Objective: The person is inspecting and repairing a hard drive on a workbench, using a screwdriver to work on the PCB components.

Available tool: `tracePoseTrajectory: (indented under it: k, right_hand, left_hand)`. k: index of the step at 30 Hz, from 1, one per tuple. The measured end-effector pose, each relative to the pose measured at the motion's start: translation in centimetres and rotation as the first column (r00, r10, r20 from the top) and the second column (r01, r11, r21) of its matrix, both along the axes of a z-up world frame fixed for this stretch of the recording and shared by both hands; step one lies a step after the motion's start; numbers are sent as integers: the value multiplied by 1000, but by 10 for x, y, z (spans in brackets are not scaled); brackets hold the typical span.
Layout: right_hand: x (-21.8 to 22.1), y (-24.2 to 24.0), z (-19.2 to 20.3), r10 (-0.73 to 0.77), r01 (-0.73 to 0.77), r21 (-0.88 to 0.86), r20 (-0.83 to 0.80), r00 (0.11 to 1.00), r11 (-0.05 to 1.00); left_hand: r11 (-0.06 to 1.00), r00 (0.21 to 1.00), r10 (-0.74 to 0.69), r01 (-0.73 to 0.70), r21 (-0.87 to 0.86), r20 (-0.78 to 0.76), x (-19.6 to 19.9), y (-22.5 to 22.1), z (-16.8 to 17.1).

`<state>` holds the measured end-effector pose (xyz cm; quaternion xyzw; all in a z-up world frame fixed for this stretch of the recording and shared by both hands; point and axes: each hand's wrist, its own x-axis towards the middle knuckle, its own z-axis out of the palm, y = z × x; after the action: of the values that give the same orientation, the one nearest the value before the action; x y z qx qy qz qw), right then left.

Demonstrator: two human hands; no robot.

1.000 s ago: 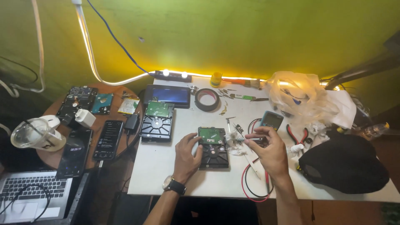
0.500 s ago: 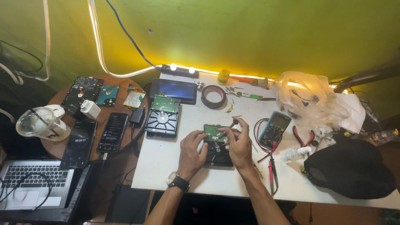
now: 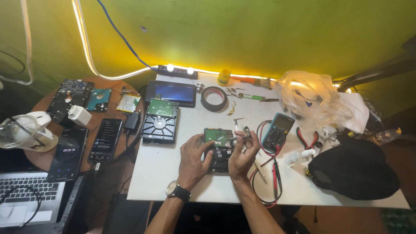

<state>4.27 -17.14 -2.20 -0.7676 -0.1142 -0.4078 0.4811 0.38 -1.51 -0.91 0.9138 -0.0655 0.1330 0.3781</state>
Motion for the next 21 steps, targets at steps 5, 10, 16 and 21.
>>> tracePoseTrajectory:
  k: [5, 10, 16, 21]
  right_hand:
    - [-1, -10, -13, -47, 47, 31, 4, 999, 998]
    - [-1, -14, -15, -78, 78, -15, 25, 997, 997]
    - [0, -17, -19, -14, 15, -96, 17, 1000, 995]
    - [5, -21, -28, 102, -103, -190, -14, 995, 976]
  left_hand:
    - [1000, 1000, -8, 9, 15, -28, 2, 0, 1]
    - [1000, 998, -2, 4, 22, -58, 3, -2, 2]
    - [1000, 998, -6, 8, 25, -66, 2, -3, 0]
    - [1000, 998, -3, 4, 10, -59, 3, -1, -3]
